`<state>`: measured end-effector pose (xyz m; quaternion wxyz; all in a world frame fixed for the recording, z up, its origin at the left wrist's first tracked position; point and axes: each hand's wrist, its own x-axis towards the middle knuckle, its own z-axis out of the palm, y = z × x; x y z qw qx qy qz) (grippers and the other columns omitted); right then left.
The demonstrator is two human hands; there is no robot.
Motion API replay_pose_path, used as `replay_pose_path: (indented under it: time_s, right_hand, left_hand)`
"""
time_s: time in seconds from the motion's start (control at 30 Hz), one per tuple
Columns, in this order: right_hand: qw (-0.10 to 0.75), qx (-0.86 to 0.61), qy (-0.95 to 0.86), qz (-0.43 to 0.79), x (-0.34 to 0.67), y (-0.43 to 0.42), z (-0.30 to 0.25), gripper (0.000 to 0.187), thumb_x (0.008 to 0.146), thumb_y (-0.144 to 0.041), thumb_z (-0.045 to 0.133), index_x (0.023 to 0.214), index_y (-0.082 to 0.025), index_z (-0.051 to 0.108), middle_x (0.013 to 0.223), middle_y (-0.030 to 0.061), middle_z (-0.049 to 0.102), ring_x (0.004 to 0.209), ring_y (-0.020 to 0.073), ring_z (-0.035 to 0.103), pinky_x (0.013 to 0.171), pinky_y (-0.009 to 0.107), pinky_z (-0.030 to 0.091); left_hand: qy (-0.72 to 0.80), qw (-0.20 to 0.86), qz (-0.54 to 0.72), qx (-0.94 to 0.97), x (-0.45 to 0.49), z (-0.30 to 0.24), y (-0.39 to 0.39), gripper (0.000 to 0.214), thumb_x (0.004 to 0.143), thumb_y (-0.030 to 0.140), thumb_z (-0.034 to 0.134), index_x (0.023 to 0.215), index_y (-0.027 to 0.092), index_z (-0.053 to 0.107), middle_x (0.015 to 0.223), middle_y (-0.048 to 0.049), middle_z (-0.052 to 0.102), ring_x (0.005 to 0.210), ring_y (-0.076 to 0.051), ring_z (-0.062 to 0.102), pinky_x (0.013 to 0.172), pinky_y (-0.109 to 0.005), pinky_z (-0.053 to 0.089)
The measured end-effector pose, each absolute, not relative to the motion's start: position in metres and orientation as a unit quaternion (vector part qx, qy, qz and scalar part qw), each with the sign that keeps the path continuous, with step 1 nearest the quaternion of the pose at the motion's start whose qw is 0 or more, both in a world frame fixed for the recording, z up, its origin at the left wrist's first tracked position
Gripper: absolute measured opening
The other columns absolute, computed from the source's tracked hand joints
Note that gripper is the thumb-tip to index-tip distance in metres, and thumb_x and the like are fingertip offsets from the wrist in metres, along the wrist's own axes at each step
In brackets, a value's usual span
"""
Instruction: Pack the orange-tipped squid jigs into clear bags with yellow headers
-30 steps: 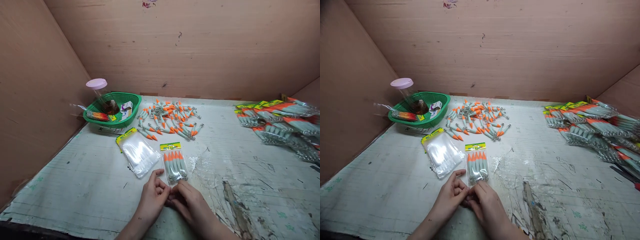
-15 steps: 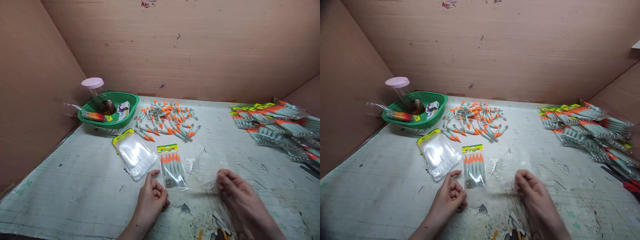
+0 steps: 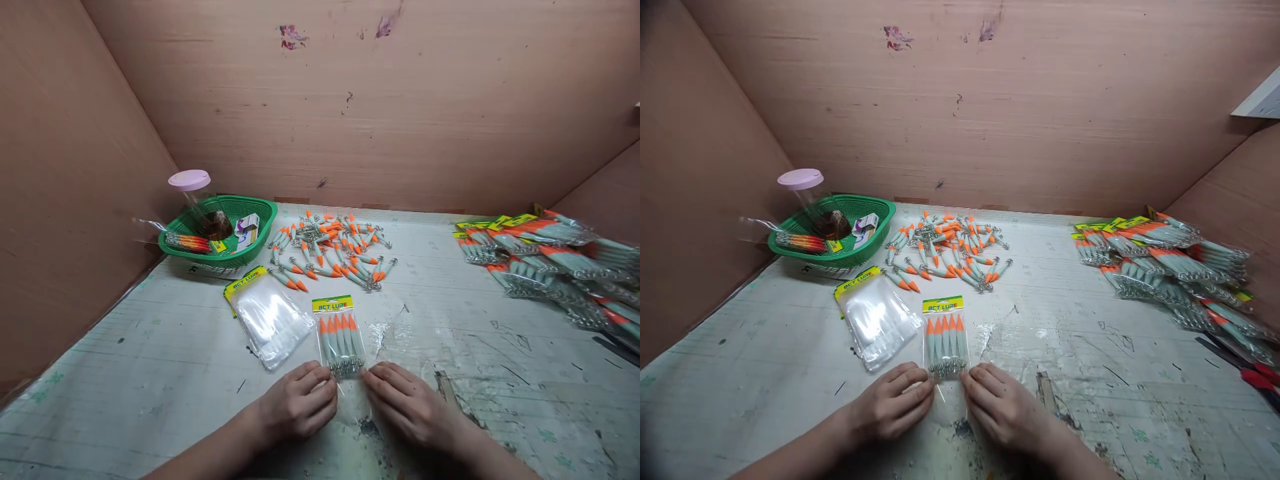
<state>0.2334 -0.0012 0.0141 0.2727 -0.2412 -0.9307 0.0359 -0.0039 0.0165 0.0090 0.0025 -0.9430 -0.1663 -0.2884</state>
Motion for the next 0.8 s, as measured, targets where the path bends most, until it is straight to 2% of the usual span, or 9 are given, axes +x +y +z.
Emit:
replay_pose_path:
  time_s: [0.13,0.27,0.5,0.67,0.8]
  right_hand:
    - [0.361,-0.336,-0.842,0.22,0.232,-0.018,0.003,0.018,0.091,-0.008,0.04,0.093,-0.017,0.055,0.091,0.0083,0.065,0.08,0.0164,0.06,0.069,0.029,0.051]
    - [0.367,-0.473,-0.733,0.322,0.222,-0.042,-0.008,0.014,0.092,-0.017,0.041,0.086,-0.02,0.054,0.079,0.0031,0.061,0.074,0.0143,0.06,0.065,0.024,0.049]
    - [0.393,-0.626,-0.626,0.249,0.193,-0.047,-0.02,0.022,0.092,-0.032,0.042,0.076,-0.021,0.05,0.064,0.001,0.056,0.056,0.014,0.054,0.048,0.021,0.042]
    - [0.371,-0.667,-0.619,0.188,0.181,-0.037,-0.013,0.024,0.089,-0.032,0.042,0.066,-0.022,0.043,0.056,-0.0017,0.05,0.046,0.0127,0.047,0.043,0.022,0.037]
    - [0.339,-0.677,-0.631,0.171,0.176,-0.033,-0.01,0.021,0.085,-0.024,0.041,0.064,-0.023,0.037,0.054,-0.0032,0.045,0.047,0.0132,0.046,0.044,0.023,0.036]
  left_hand:
    - [-0.27,-0.155,-0.373,-0.874,-0.006,-0.001,-0.002,0.022,0.083,0.002,0.041,0.085,0.017,0.056,0.079,-0.0071,0.066,0.076,-0.017,0.057,0.068,-0.03,0.049]
    - [-0.39,-0.257,-0.392,-0.793,0.001,-0.012,-0.029,0.017,0.085,0.006,0.041,0.08,0.019,0.052,0.074,-0.0053,0.06,0.072,-0.016,0.056,0.064,-0.028,0.046]
    - [-0.614,-0.242,-0.346,-0.667,0.029,-0.011,-0.04,0.022,0.09,0.023,0.041,0.069,0.021,0.046,0.065,-0.0011,0.055,0.062,-0.016,0.054,0.059,-0.027,0.042]
    - [-0.667,-0.215,-0.255,-0.666,0.04,-0.002,-0.032,0.02,0.084,0.019,0.042,0.064,0.022,0.04,0.059,0.0003,0.053,0.057,-0.016,0.054,0.054,-0.027,0.039]
    - [-0.705,-0.175,-0.148,-0.671,0.046,0.008,-0.022,0.02,0.082,0.014,0.039,0.065,0.021,0.045,0.066,-0.0025,0.054,0.057,-0.017,0.056,0.05,-0.026,0.034]
